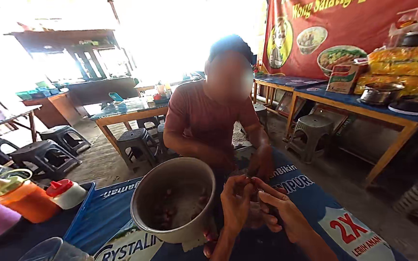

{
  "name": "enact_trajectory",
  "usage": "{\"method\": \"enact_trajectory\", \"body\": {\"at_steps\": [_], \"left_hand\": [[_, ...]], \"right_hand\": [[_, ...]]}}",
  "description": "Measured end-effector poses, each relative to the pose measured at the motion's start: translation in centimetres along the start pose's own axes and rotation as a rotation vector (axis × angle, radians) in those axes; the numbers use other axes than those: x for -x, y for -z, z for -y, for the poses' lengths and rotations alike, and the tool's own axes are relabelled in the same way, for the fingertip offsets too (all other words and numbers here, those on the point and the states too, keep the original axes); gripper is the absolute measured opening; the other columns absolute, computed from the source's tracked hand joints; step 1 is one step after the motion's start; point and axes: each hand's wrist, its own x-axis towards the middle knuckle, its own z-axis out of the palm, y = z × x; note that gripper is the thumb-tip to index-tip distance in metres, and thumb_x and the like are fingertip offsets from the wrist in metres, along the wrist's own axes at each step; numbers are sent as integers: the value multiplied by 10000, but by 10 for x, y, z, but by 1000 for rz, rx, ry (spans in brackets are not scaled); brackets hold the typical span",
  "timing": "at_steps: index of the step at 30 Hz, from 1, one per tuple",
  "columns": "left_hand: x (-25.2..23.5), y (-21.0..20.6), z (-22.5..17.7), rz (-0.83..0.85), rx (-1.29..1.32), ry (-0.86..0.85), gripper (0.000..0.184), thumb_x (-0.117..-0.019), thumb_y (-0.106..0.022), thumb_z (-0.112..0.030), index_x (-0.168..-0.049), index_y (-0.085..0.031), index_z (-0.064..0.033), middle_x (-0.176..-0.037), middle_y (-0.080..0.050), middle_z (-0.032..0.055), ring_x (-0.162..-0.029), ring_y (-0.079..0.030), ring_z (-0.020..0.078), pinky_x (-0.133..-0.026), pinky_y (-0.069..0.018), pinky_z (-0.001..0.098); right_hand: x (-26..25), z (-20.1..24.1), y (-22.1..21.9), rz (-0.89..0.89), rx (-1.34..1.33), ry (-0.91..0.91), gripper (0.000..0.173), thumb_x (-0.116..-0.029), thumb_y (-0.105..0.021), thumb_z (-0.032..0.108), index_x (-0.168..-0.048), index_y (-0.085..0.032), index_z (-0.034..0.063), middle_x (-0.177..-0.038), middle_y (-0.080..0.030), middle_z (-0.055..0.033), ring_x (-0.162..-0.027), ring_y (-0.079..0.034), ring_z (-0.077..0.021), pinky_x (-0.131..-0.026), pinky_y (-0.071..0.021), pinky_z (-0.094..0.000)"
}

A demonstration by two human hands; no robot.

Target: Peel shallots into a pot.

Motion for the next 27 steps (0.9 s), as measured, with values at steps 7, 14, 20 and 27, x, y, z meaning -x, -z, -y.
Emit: {"method": "enact_trajectory", "body": {"at_steps": [7, 14, 20, 27], "left_hand": [[3, -4, 2, -3, -46, -122, 243, -895, -682, 2, -1109, -650, 111, -1098, -689, 162, -938, -708, 134, -844, -606, 256], [8, -10, 8, -9, -161, -249, 213, -887, -670, 13, -1083, -644, 92, -1147, -658, 188, -998, -682, 124, -859, -577, 215], [6, -10, 1, -1, 51, -54, 245, -908, -642, 33, -1136, -587, 102, -1057, -695, 127, -912, -702, 115, -810, -601, 251], [-3, -5, -12, -10, 423, 485, 241, -1014, -514, 9, -1231, -589, 86, -1004, -708, 117, -862, -693, 132, -814, -581, 280]], "right_hand": [[2, 0, -5, -72, -118, -8, 432, -1052, -486, 137, -1482, -535, 124, -636, -501, -3, -393, -436, -55, -324, -383, -197], [-3, -1, -4, -33, -216, -46, 433, -1072, -418, 161, -1501, -478, 136, -624, -492, 20, -396, -441, -33, -333, -376, -171], [-3, 0, -4, -6, -246, -27, 433, -1073, -406, 157, -1501, -470, 132, -631, -499, 23, -400, -445, -25, -338, -380, -159], [-3, 2, -2, 36, -277, -42, 420, -1081, -377, 157, -1489, -474, 137, -641, -498, 29, -401, -438, -16, -341, -374, -151]]}}
